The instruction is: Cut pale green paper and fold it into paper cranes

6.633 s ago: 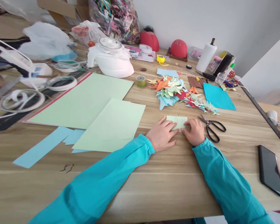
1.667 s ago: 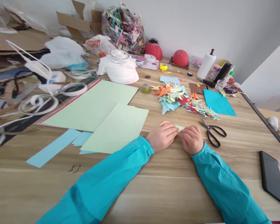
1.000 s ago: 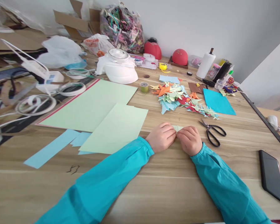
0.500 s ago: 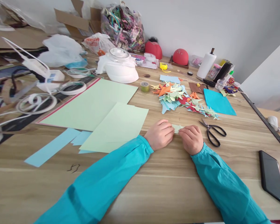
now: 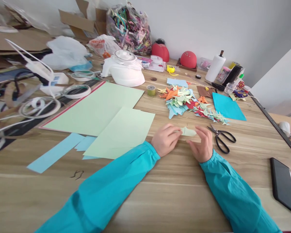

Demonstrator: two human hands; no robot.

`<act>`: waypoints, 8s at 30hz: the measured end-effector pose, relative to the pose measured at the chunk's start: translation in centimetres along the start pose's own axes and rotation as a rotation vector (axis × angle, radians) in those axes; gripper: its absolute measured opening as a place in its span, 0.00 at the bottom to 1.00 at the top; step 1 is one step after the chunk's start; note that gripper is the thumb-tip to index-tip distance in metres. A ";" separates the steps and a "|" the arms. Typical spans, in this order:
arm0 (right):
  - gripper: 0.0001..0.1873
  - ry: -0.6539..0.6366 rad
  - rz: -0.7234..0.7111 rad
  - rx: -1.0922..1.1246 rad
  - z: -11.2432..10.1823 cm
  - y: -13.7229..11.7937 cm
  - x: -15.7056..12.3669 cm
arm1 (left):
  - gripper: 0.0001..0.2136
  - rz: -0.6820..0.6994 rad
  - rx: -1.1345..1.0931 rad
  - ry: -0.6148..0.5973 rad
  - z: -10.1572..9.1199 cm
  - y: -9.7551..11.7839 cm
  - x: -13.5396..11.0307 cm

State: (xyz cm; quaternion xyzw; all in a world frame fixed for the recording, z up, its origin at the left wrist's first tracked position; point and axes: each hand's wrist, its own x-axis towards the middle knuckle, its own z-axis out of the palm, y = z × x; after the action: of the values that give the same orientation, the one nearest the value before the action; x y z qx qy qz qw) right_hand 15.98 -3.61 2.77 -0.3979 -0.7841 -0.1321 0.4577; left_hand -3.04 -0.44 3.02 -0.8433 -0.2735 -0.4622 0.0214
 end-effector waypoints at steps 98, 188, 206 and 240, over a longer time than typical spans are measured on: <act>0.16 -0.197 0.894 0.855 0.9 0.7 0.3 | 0.14 -0.971 -1.005 -0.034 0.6 1.3 0.6; 0.31 -0.412 0.946 0.786 0.2 0.0 0.9 | 0.18 -1.246 -1.097 0.099 0.4 1.0 1.2; 0.24 -0.379 0.950 0.864 0.5 0.5 0.5 | 0.21 -1.236 -1.170 0.041 0.5 1.4 1.1; 0.21 -0.587 0.728 0.809 0.5 0.2 0.4 | 0.13 -0.966 -0.886 -0.138 0.7 1.7 0.8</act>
State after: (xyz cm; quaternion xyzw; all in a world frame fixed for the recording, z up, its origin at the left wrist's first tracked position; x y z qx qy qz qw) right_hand 15.73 -3.04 2.80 -0.4547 -0.6792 0.4554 0.3529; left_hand -1.36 -1.31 3.63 -0.5823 -0.4057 -0.4334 -0.5554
